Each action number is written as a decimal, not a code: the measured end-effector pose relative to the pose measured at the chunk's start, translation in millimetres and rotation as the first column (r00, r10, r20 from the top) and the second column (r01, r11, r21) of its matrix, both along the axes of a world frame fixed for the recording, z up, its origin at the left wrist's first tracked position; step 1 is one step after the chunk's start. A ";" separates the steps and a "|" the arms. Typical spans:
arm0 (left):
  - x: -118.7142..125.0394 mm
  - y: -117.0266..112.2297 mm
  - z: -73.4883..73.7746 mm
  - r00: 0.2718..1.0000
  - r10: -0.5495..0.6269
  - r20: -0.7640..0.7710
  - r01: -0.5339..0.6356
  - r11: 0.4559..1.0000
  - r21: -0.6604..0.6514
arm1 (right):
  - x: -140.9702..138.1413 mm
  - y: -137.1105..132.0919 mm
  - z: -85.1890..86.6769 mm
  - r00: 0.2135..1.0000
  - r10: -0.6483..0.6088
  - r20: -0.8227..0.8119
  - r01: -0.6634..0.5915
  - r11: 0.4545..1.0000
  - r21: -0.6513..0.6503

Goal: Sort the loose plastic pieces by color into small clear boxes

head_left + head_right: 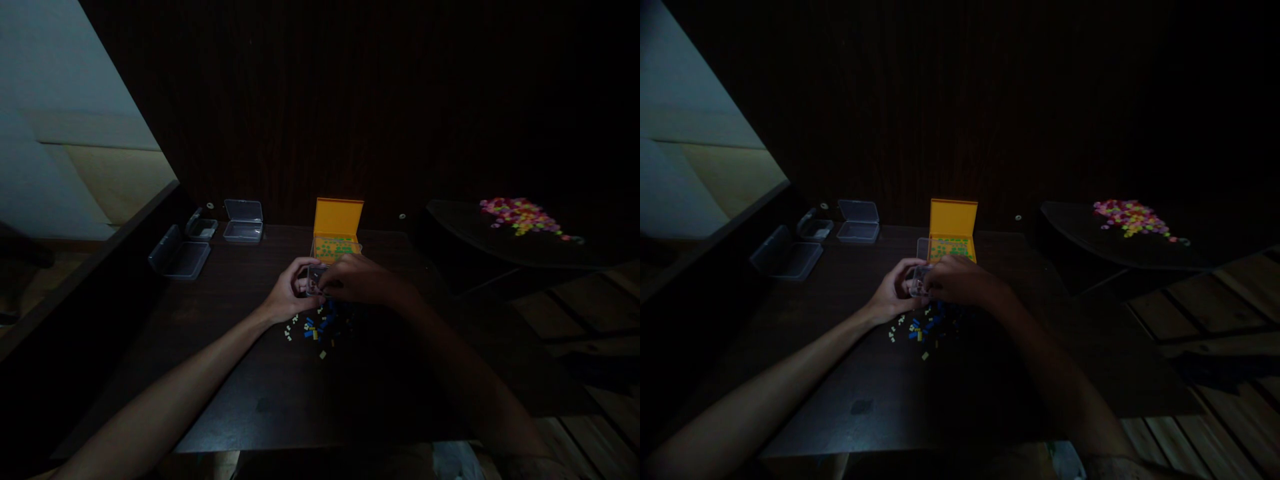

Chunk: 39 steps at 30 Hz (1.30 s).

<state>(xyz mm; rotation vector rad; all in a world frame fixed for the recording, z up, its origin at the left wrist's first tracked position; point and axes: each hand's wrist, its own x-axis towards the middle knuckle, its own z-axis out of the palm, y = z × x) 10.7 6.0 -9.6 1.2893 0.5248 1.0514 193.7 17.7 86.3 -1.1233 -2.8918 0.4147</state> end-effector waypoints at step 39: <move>2.2 -0.9 2.0 0.983 0.175 -0.057 -0.176 0.984 -0.015 | 23.2 -2.7 27.2 0.964 -0.064 -0.259 0.078 0.996 0.043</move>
